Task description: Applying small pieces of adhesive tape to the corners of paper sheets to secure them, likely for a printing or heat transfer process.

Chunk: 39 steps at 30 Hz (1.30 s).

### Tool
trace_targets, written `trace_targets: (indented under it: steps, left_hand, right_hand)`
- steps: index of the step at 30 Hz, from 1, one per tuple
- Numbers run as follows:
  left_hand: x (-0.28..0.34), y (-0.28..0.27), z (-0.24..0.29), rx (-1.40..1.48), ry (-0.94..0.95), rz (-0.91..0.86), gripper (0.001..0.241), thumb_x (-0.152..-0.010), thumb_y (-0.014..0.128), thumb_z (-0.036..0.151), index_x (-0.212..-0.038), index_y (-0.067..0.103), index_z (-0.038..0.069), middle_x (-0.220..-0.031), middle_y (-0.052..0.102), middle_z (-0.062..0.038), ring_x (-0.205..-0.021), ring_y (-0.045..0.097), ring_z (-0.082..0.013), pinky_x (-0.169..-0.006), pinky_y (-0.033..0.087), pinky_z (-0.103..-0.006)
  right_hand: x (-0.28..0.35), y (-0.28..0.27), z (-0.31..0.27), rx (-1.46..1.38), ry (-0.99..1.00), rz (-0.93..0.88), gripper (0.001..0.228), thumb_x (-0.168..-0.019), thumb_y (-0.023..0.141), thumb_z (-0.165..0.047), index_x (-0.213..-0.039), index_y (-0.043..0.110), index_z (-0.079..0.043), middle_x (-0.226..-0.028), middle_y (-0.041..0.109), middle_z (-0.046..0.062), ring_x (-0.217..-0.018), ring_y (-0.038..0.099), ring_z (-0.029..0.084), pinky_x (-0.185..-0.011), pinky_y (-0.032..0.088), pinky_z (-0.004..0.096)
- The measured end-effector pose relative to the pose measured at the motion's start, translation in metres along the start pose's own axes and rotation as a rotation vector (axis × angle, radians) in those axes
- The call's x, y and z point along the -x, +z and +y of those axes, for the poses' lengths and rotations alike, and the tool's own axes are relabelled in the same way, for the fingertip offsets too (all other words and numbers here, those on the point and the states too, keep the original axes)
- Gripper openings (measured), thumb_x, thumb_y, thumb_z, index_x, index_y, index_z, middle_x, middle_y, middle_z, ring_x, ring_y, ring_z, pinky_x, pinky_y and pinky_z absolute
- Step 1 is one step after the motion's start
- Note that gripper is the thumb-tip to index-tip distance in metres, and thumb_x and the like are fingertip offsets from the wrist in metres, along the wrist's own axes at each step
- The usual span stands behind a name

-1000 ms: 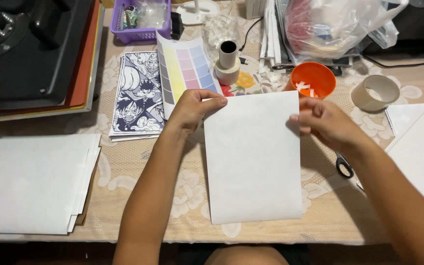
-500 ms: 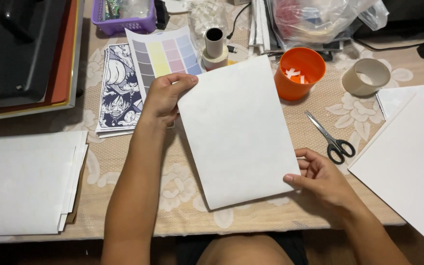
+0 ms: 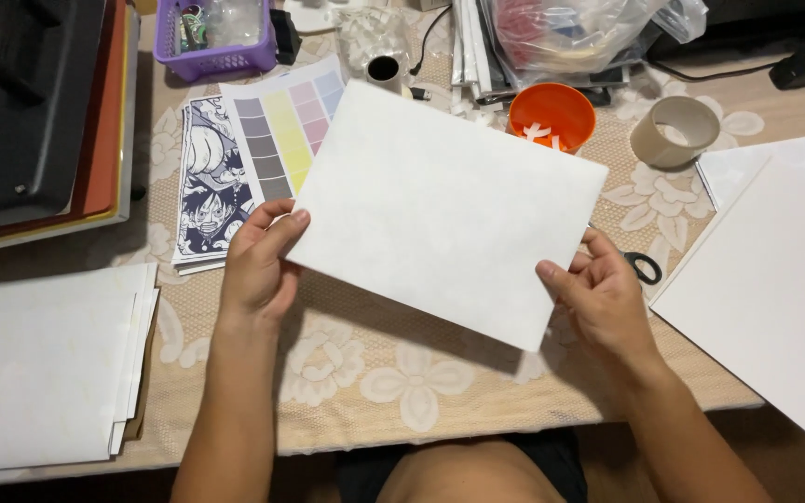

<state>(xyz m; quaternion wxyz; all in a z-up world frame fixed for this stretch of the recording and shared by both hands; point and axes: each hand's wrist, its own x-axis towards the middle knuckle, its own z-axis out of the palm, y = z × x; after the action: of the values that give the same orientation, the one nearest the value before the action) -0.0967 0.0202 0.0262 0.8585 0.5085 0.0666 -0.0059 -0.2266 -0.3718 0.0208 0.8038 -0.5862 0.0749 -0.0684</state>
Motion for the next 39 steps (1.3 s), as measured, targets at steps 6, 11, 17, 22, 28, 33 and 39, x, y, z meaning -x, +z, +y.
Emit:
trace_targets:
  steps: [6,11,17,22,28,33,39]
  left_hand:
    - [0.052,-0.027,0.022,-0.215,-0.156,-0.457,0.073,-0.085,0.085,0.001,-0.152,0.057,-0.005,-0.105,0.083,-0.017,-0.086,0.083,-0.0207,-0.072,0.073,-0.0353]
    - [0.094,-0.042,0.010,-0.028,-0.434,-0.581,0.075,-0.084,0.090,-0.006,-0.152,0.059,-0.015,-0.107,0.084,-0.023,-0.088,0.086,-0.0352,-0.079,0.075,-0.0448]
    - [0.096,-0.044,-0.030,0.121,-0.396,-0.794,0.108,-0.088,0.109,0.043,-0.160,0.049,-0.010,-0.139,0.078,-0.027,-0.121,0.080,-0.0335,-0.103,0.065,-0.0421]
    - [0.067,-0.041,-0.059,-0.047,-0.435,-0.892,0.123,-0.073,0.102,0.059,-0.162,0.048,-0.007,-0.125,0.081,-0.025,-0.115,0.082,-0.0294,-0.096,0.071,-0.0435]
    - [0.019,0.027,-0.061,-0.311,-0.335,-0.407,0.065,-0.101,0.087,0.026,-0.151,0.058,-0.005,-0.116,0.080,-0.023,-0.097,0.085,-0.0319,-0.084,0.074,-0.0408]
    - [-0.007,0.050,-0.075,-0.329,-0.246,-0.267,0.045,-0.104,0.081,0.008,-0.141,0.059,-0.003,-0.112,0.083,-0.024,-0.096,0.086,-0.0337,-0.084,0.074,-0.0412]
    - [-0.013,0.051,-0.087,-0.340,-0.217,-0.262,0.043,-0.108,0.071,0.004,-0.145,0.051,-0.002,-0.117,0.081,-0.025,-0.097,0.085,-0.0344,-0.082,0.074,-0.0428]
  right_hand:
    - [-0.039,-0.022,-0.034,0.161,0.005,-0.106,0.056,-0.102,0.072,0.006,-0.156,0.058,0.002,-0.114,0.081,0.016,-0.087,0.080,0.017,-0.076,0.068,0.030]
    - [-0.086,-0.025,-0.084,0.381,0.332,-0.315,0.057,-0.105,0.066,-0.001,-0.161,0.061,-0.011,-0.129,0.080,0.015,-0.107,0.077,0.028,-0.078,0.064,0.046]
    - [-0.128,0.021,-0.123,0.670,0.483,-0.595,0.056,-0.105,0.064,0.000,-0.160,0.071,-0.005,-0.130,0.087,0.017,-0.112,0.081,0.030,-0.093,0.064,0.044]
    - [-0.148,0.068,-0.118,1.057,0.232,-0.847,0.052,-0.103,0.073,-0.008,-0.154,0.076,-0.010,-0.127,0.089,0.021,-0.114,0.085,0.034,-0.107,0.064,0.050]
    - [-0.178,0.084,-0.052,1.271,0.145,-0.959,0.053,-0.104,0.076,-0.020,-0.157,0.073,-0.021,-0.124,0.087,0.019,-0.116,0.082,0.033,-0.105,0.063,0.047]
    - [-0.163,0.086,-0.066,1.268,-0.053,-0.865,0.049,-0.103,0.076,-0.017,-0.151,0.073,-0.008,-0.128,0.085,0.023,-0.123,0.080,0.043,-0.109,0.060,0.055]
    - [-0.189,0.021,-0.088,1.362,-0.405,-0.396,0.037,-0.102,0.081,-0.011,-0.138,0.081,-0.009,-0.117,0.086,0.012,-0.114,0.081,0.033,-0.100,0.063,0.048]
